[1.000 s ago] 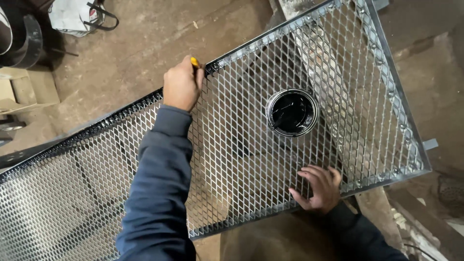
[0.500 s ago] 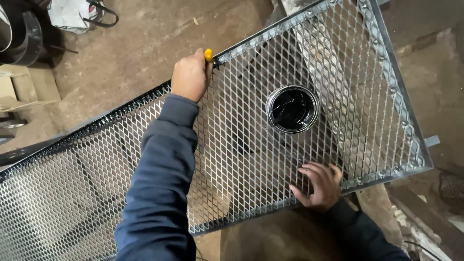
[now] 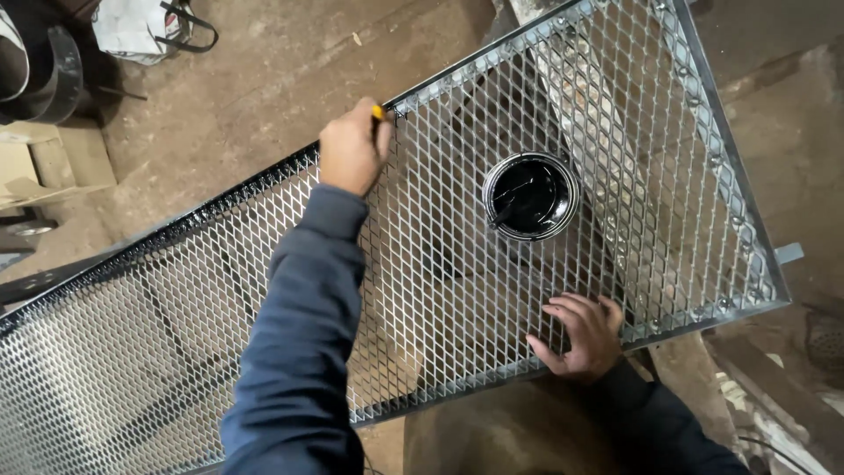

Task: Painting the edges of a metal mesh frame with black paint using a small brush.

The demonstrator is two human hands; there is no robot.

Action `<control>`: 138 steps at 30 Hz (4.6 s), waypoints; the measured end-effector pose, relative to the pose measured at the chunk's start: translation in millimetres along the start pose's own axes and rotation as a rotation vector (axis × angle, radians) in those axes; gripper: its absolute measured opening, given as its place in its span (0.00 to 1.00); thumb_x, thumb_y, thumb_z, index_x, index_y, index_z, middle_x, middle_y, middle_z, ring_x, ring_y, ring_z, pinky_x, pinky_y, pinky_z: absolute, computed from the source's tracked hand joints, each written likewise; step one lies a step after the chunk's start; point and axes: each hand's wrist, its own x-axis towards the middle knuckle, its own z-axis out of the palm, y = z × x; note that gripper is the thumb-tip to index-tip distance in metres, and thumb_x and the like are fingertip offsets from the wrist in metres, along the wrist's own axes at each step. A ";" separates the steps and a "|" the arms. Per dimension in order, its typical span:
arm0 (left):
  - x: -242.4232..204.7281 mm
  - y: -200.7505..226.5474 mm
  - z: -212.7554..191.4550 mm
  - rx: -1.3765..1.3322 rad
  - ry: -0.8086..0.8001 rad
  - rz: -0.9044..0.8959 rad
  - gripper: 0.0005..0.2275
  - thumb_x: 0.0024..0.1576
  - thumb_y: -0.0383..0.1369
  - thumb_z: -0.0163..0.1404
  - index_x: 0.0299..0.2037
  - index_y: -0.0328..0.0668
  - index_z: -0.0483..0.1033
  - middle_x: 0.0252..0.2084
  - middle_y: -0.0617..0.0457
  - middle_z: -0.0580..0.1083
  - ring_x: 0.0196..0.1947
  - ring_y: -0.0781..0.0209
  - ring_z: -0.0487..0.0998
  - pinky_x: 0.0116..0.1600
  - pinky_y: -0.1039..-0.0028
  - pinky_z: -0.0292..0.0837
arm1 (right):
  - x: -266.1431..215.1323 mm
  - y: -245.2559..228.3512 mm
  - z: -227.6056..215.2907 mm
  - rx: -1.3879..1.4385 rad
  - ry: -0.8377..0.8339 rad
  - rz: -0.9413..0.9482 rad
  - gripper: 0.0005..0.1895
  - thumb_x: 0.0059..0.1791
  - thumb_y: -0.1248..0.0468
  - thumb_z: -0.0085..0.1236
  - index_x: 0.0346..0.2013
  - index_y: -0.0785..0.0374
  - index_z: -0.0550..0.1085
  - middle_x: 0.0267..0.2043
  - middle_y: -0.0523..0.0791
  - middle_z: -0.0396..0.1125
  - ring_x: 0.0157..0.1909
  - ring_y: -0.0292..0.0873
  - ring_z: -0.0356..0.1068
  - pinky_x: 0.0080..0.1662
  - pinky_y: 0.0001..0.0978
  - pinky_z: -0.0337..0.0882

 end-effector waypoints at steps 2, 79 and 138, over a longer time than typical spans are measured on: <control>-1.2 1.1 -1.2 -0.103 0.060 0.006 0.07 0.63 0.32 0.57 0.40 0.37 0.75 0.31 0.40 0.78 0.30 0.41 0.81 0.36 0.58 0.77 | 2.8 -1.8 -2.4 -0.002 -0.005 0.010 0.28 0.44 0.45 0.66 0.52 0.56 0.71 0.53 0.44 0.69 0.59 0.46 0.68 0.65 0.54 0.52; -70.7 -17.9 -22.0 -0.133 0.294 -0.359 0.09 0.64 0.31 0.53 0.49 0.34 0.81 0.38 0.42 0.81 0.36 0.52 0.84 0.45 0.69 0.79 | 5.0 -5.7 -4.6 -0.019 -0.038 0.038 0.26 0.43 0.45 0.67 0.49 0.54 0.73 0.53 0.43 0.69 0.60 0.46 0.67 0.66 0.56 0.51; -98.6 105.6 -6.5 -1.781 0.068 -0.655 0.12 0.67 0.34 0.48 0.46 0.27 0.73 0.35 0.44 0.79 0.31 0.60 0.81 0.37 0.72 0.81 | 13.8 -11.9 -17.5 0.105 -0.022 0.078 0.24 0.39 0.50 0.71 0.44 0.57 0.76 0.51 0.43 0.71 0.58 0.44 0.68 0.65 0.53 0.51</control>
